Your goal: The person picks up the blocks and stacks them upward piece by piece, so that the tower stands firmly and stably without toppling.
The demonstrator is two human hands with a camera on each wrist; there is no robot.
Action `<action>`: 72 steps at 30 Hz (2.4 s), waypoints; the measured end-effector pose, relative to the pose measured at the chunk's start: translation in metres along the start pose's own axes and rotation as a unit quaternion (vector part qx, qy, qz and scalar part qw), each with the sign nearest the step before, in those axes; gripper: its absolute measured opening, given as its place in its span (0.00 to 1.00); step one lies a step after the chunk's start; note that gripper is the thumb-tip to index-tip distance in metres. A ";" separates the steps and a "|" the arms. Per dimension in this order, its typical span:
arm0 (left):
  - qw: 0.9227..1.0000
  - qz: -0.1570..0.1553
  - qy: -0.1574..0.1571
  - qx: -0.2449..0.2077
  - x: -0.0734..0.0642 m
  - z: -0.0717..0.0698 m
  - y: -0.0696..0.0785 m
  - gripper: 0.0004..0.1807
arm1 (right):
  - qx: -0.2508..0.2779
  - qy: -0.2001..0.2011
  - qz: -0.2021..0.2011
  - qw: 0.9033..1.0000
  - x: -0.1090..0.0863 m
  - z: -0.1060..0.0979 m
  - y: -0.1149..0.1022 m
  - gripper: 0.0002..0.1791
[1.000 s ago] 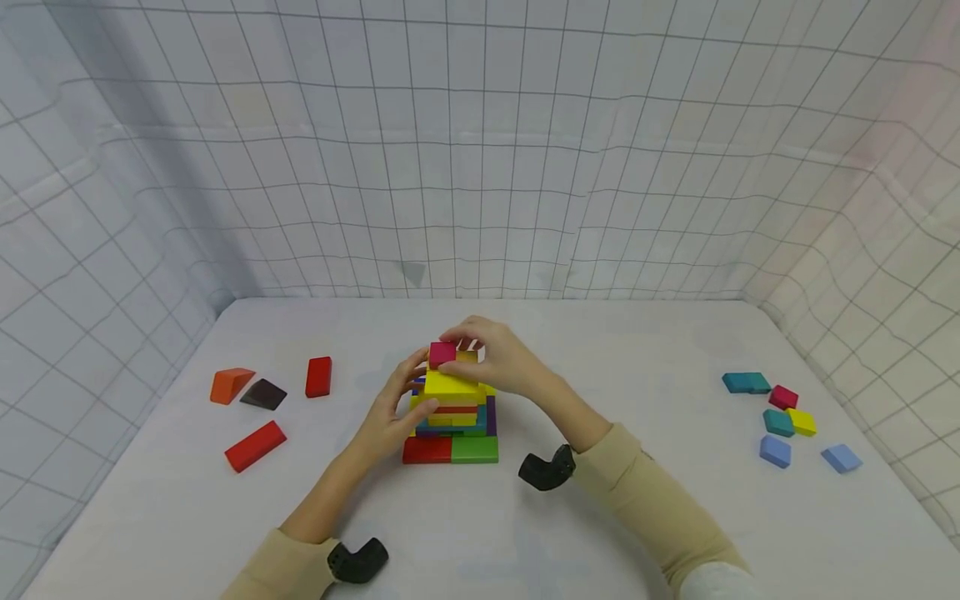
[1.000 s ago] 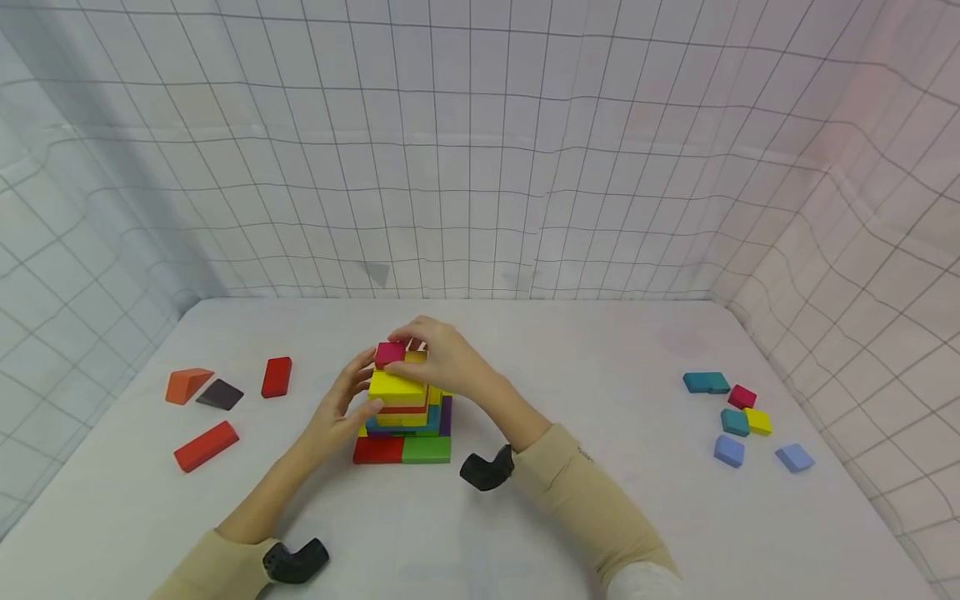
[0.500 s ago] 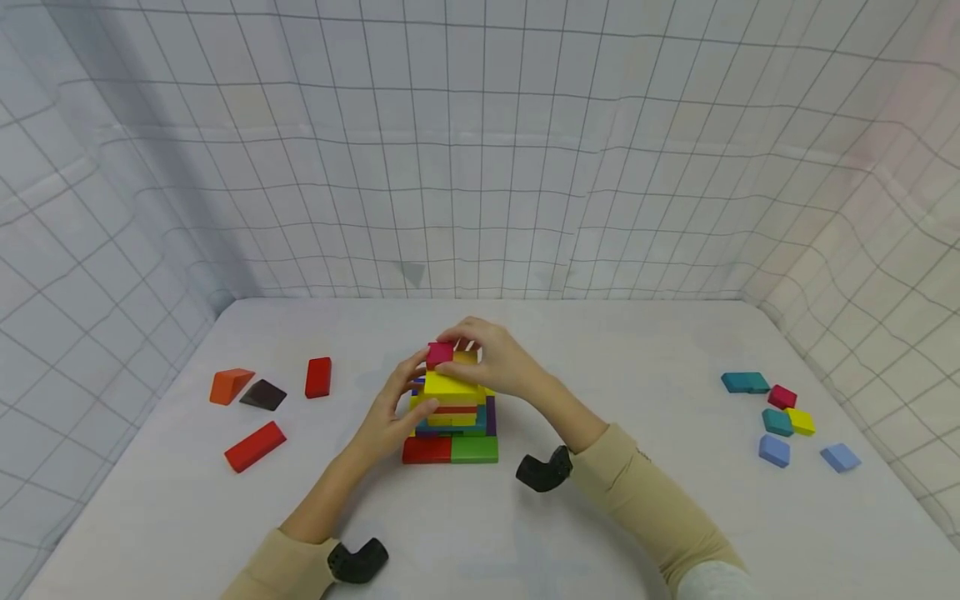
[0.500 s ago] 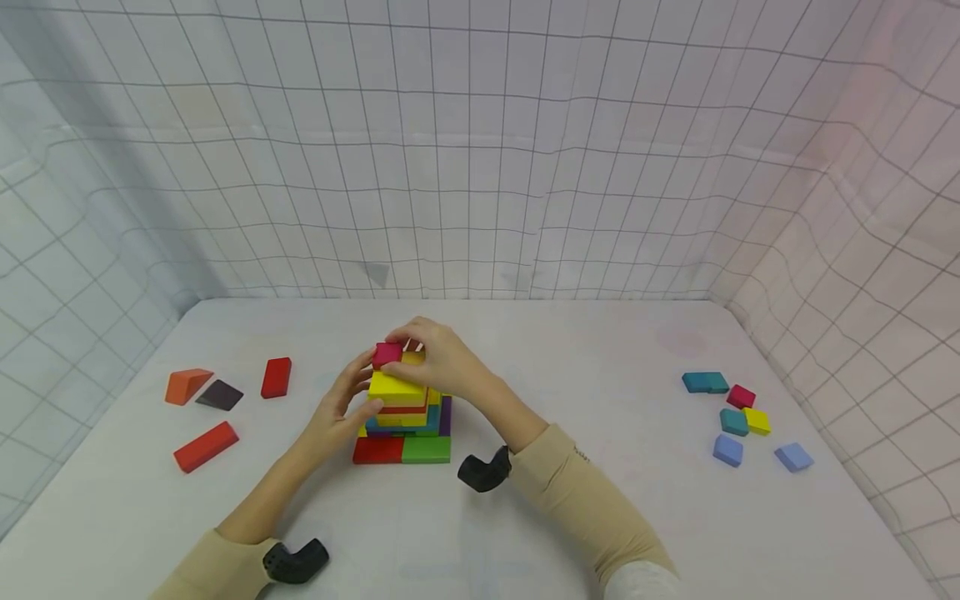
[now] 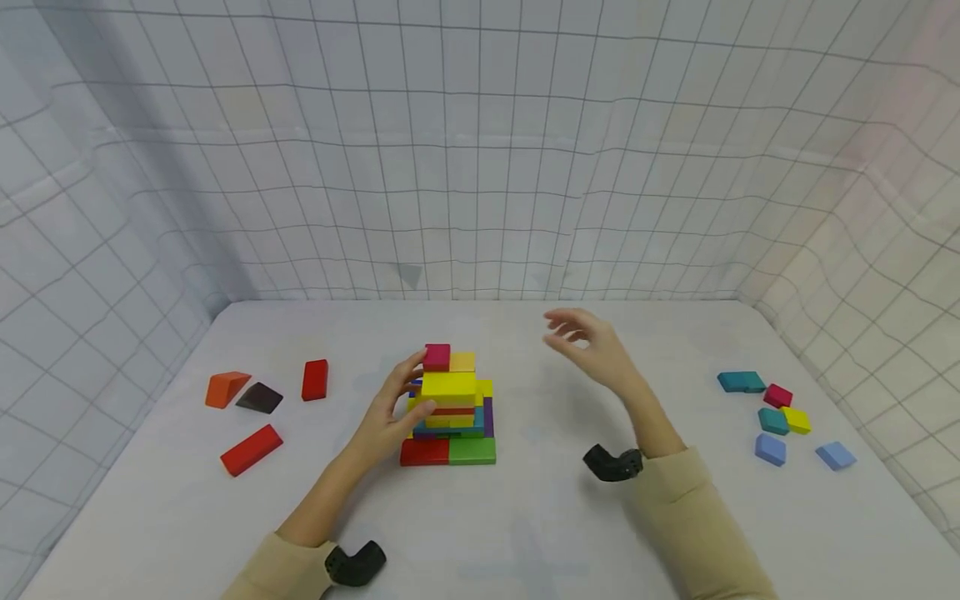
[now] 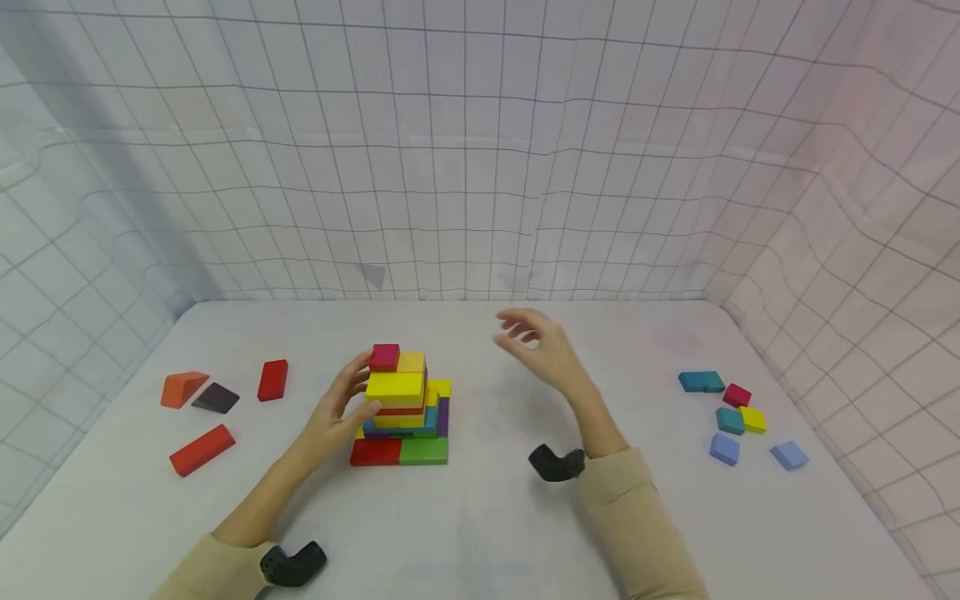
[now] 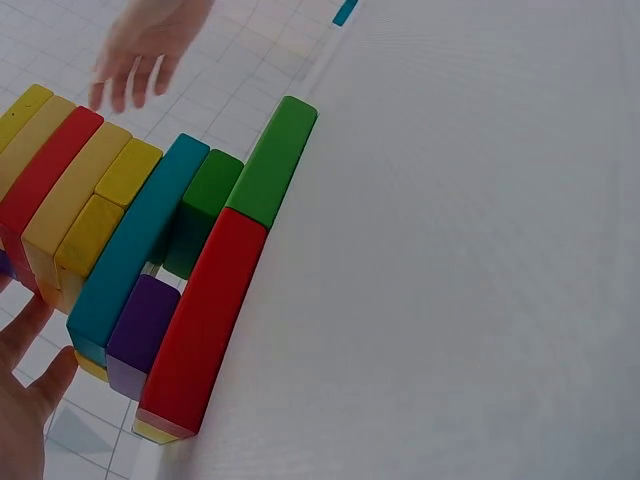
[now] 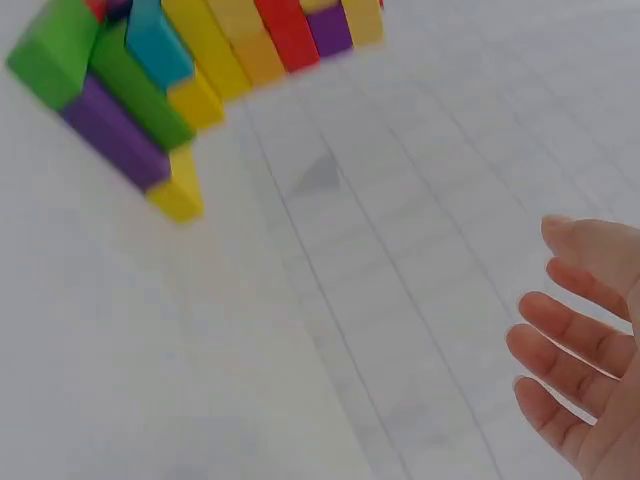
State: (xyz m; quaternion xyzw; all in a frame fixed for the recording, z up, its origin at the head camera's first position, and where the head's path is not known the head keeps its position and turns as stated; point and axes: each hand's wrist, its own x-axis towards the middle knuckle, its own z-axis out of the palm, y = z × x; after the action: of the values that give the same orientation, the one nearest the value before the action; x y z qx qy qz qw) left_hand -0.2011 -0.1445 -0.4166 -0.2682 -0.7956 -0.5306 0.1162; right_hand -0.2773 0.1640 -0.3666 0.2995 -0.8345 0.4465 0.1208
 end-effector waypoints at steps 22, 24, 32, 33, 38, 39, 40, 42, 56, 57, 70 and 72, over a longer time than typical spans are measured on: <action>1.000 -0.001 0.000 -0.008 0.001 -0.002 0.025 0.35 | -0.287 -0.001 0.279 0.916 -0.141 -0.154 0.123 0.27; 1.000 0.000 0.000 -0.009 0.001 -0.002 0.025 0.35 | -0.288 -0.007 0.275 0.917 -0.141 -0.153 0.123 0.26; 1.000 -0.004 -0.002 -0.009 0.001 -0.002 0.025 0.36 | -0.201 -0.027 0.235 0.951 -0.142 -0.152 0.121 0.23; 1.000 -0.005 -0.002 -0.009 0.001 -0.002 0.025 0.36 | -0.192 -0.028 0.237 0.952 -0.142 -0.152 0.120 0.24; 1.000 -0.007 -0.002 -0.007 0.001 -0.002 0.025 0.36 | -0.194 -0.012 0.250 0.948 -0.139 -0.147 0.116 0.25; 1.000 -0.007 -0.002 -0.008 0.001 -0.002 0.025 0.36 | -0.197 -0.007 0.242 0.950 -0.136 -0.145 0.114 0.24; 1.000 -0.006 -0.002 -0.008 0.001 -0.002 0.025 0.36 | -0.196 -0.004 0.235 0.952 -0.132 -0.142 0.111 0.24; 1.000 -0.004 -0.001 -0.010 0.001 -0.002 0.025 0.36 | -0.193 0.001 0.207 0.959 -0.122 -0.135 0.105 0.22; 1.000 -0.016 -0.006 -0.007 0.002 -0.002 0.026 0.36 | -0.058 -0.046 -0.057 0.996 -0.005 -0.022 0.002 0.20; 1.000 -0.015 -0.006 -0.006 0.002 -0.002 0.026 0.36 | -0.044 -0.057 -0.069 0.995 0.001 -0.013 -0.007 0.19; 1.000 -0.012 -0.010 -0.012 0.002 -0.002 0.024 0.36 | 0.008 -0.139 -0.102 0.985 0.030 0.056 -0.059 0.17; 1.000 -0.012 -0.011 -0.012 0.002 -0.002 0.023 0.37 | 0.006 -0.137 -0.104 0.985 0.030 0.059 -0.059 0.17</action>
State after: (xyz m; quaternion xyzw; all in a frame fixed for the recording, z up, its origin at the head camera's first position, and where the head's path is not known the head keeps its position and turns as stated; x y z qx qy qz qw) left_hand -0.1897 -0.1393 -0.3967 -0.2659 -0.7934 -0.5388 0.0979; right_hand -0.2618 0.0792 -0.3467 0.4437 -0.8048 0.3911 0.0497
